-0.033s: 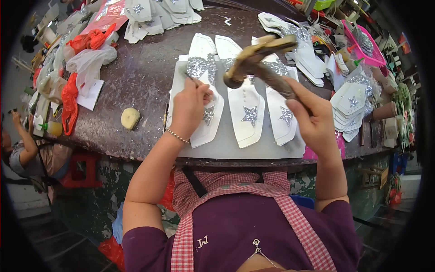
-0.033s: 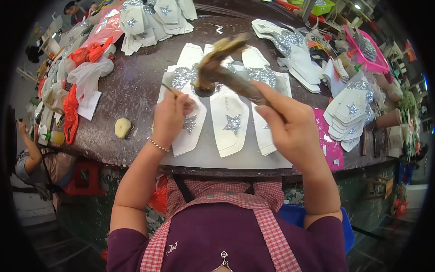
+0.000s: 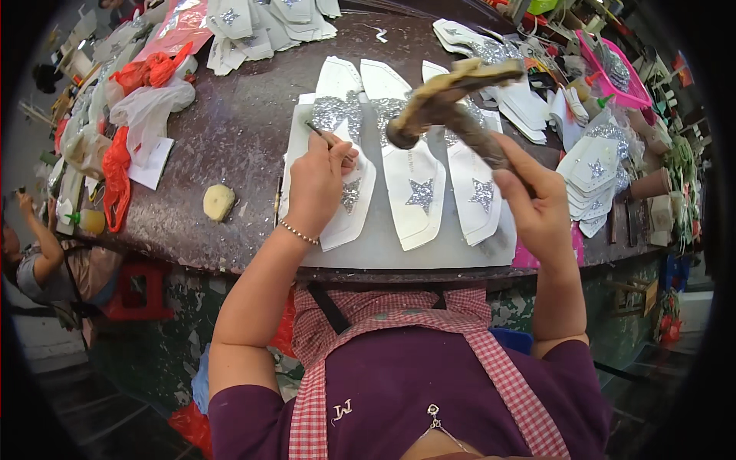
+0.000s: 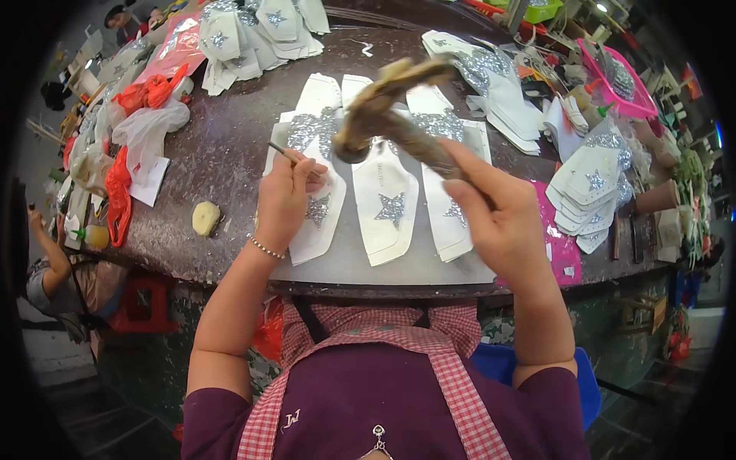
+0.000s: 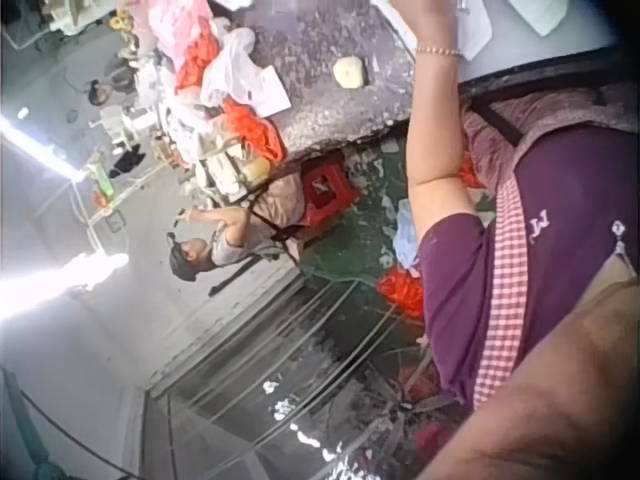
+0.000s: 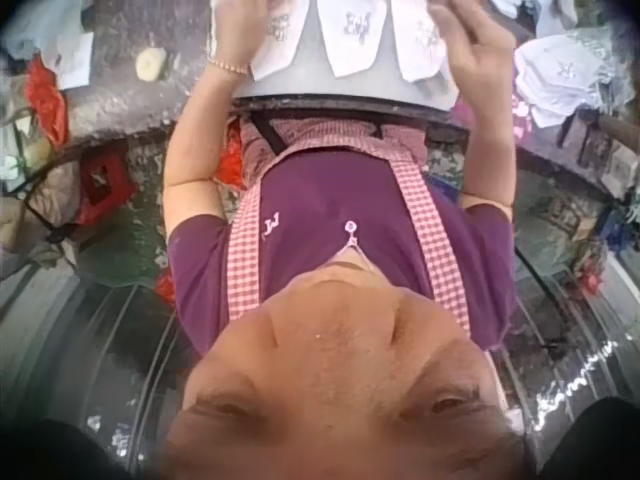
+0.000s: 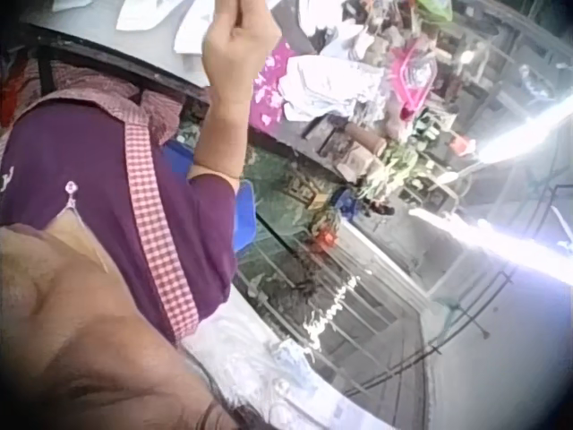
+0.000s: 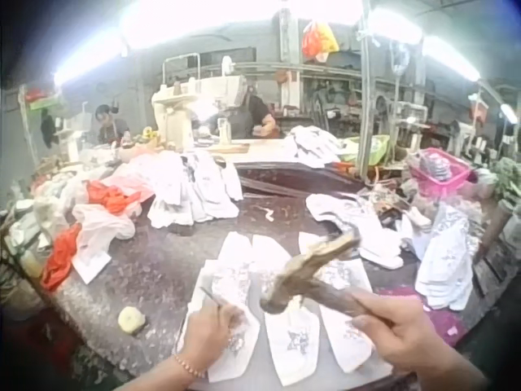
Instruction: The person uses a hammer and a metal punch to drive fasteners into white shoe uppers decorated with silver glitter. They work on a stack of shoe parts, repeatedly positioning the punch and striking it to secure the components.
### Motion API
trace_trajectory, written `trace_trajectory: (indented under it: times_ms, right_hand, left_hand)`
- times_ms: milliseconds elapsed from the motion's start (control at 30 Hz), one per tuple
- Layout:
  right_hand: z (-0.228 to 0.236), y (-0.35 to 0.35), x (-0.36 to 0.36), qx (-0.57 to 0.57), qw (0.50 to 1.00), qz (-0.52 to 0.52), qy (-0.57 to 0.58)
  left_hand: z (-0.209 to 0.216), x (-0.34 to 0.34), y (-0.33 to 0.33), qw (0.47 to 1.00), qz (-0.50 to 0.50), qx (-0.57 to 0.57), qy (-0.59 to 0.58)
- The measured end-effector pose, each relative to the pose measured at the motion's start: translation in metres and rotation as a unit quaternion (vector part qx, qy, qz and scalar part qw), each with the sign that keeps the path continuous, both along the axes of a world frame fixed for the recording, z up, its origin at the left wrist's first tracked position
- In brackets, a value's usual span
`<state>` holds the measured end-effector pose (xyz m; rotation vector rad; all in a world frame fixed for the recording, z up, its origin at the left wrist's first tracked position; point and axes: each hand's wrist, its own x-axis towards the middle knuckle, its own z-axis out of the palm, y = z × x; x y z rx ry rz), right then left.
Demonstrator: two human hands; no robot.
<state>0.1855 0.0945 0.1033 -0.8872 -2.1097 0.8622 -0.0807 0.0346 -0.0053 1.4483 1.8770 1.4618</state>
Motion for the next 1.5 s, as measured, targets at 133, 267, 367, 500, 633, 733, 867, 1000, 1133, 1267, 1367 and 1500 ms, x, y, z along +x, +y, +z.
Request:
trace_trajectory:
  times_ms: [133, 267, 367, 500, 633, 733, 867, 1000, 1133, 1267, 1367, 1500]
  right_hand:
    - [-0.022, -0.003, 0.037, -0.117, 0.988, -0.078, 0.064]
    - [-0.034, -0.006, 0.058, -0.158, 0.98, -0.092, 0.079]
    - [-0.037, -0.008, 0.064, -0.162, 0.978, -0.092, 0.095]
    - [-0.036, -0.003, 0.061, -0.156, 0.979, -0.082, 0.101]
    - [-0.027, 0.004, 0.054, -0.111, 0.99, -0.061, 0.066]
    - [-0.004, 0.008, 0.045, -0.064, 0.984, -0.043, 0.158]
    - [0.008, 0.013, 0.041, -0.022, 0.965, 0.0, 0.261]
    - [-0.004, 0.014, 0.024, 0.128, 0.988, -0.026, -0.08]
    - [-0.002, 0.014, 0.039, 0.06, 0.997, -0.056, -0.015]
    - [-0.01, 0.009, 0.054, -0.04, 0.996, -0.072, 0.034]
    - [-0.016, 0.008, 0.058, -0.04, 0.996, -0.072, 0.034]
    - [-0.017, 0.009, 0.054, -0.037, 0.995, -0.063, 0.067]
  left_hand:
    - [0.015, 0.031, 0.015, 0.997, -0.063, -0.024, -0.035]
    - [0.006, 0.045, 0.046, 0.997, -0.076, -0.023, -0.023]
    - [0.0, 0.046, 0.051, 0.997, -0.058, -0.046, 0.025]
    - [-0.008, 0.049, 0.054, 0.999, -0.047, -0.013, 0.013]
    - [-0.005, 0.051, 0.055, 0.999, -0.041, -0.018, 0.027]
    - [-0.002, 0.053, 0.055, 0.997, -0.037, -0.012, 0.069]
    - [0.002, 0.057, 0.054, 0.984, -0.056, -0.026, 0.166]
    - [0.002, 0.058, 0.054, 0.961, -0.079, 0.027, 0.263]
    - [-0.008, 0.053, 0.058, 0.999, -0.029, -0.014, 0.0]
    - [-0.007, 0.058, 0.052, 0.998, -0.047, -0.034, 0.013]
    - [-0.008, 0.059, 0.051, 0.996, -0.062, -0.033, 0.052]
    - [-0.007, 0.06, 0.052, 0.994, -0.063, -0.017, 0.087]
